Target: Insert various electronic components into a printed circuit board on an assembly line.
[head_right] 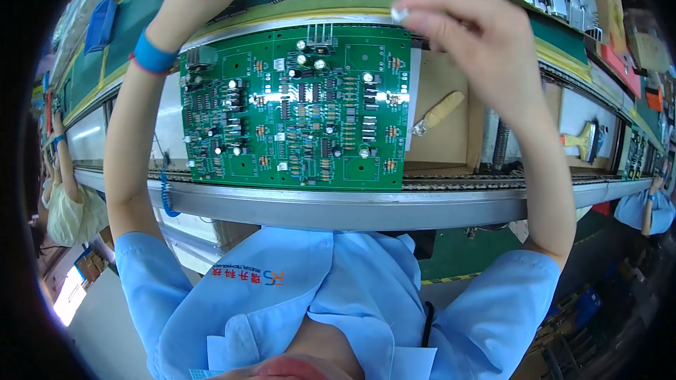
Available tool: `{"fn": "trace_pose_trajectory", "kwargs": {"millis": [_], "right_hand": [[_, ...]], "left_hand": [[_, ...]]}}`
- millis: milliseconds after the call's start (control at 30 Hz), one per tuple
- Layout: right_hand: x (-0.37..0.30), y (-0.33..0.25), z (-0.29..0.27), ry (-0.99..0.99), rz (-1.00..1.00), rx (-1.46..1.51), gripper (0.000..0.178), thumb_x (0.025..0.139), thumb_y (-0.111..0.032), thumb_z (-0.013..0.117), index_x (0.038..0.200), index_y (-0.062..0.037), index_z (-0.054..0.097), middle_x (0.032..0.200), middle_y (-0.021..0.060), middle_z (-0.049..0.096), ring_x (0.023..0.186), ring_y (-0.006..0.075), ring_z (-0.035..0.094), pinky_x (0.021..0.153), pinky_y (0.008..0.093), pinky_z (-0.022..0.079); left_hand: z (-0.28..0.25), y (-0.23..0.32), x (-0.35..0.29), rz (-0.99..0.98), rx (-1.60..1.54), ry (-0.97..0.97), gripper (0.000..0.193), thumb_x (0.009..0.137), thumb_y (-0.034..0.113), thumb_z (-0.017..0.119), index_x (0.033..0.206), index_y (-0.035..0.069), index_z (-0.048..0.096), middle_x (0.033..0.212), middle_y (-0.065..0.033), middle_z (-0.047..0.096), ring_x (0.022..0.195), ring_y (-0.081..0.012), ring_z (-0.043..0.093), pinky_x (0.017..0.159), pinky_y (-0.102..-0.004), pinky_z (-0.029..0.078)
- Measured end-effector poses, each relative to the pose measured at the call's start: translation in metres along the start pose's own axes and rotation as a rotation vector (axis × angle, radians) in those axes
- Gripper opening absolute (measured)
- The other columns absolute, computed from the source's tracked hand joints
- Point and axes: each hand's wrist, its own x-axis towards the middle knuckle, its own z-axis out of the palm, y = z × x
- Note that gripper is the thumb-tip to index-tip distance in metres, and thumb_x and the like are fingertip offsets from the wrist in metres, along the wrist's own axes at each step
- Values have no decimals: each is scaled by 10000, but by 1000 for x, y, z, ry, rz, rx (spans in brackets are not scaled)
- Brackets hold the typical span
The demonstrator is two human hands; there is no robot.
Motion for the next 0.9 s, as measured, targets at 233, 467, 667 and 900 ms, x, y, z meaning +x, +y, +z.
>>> {"fn": "trace_pose_trajectory", "kwargs": {"millis": [233,467,667,900], "right_hand": [[-38,7,12,11,-356,-499,203,767,-25,689,954,-91,731,887,36,675,657,133,643,526,246,488],[-41,12,6,-88,-510,-682,227,717,-28,679,917,-126,723,907,0,682,622,124,640,451,255,478],[-31,11,3,-125,-610,-677,192,718,-51,695,897,-117,719,906,7,675,641,121,647,462,253,485],[-20,22,-1,-192,-714,-567,193,701,-41,702,879,-117,713,904,14,659,660,130,649,487,254,493]], "left_hand": [[-25,29,-15,-439,-262,-167,120,885,79,690,890,-17,618,745,-84,620,652,-120,588,583,-268,472],[-58,44,-40,-317,-316,-169,54,857,17,704,897,-4,676,829,-75,647,675,-130,584,606,-265,466],[-69,29,-82,-187,-387,-48,74,866,14,670,933,-6,693,929,-111,669,794,-180,634,687,-284,509],[-128,63,-107,-229,-239,-242,153,935,99,574,1032,7,646,1175,-171,622,1038,-252,614,889,-310,509]]}}
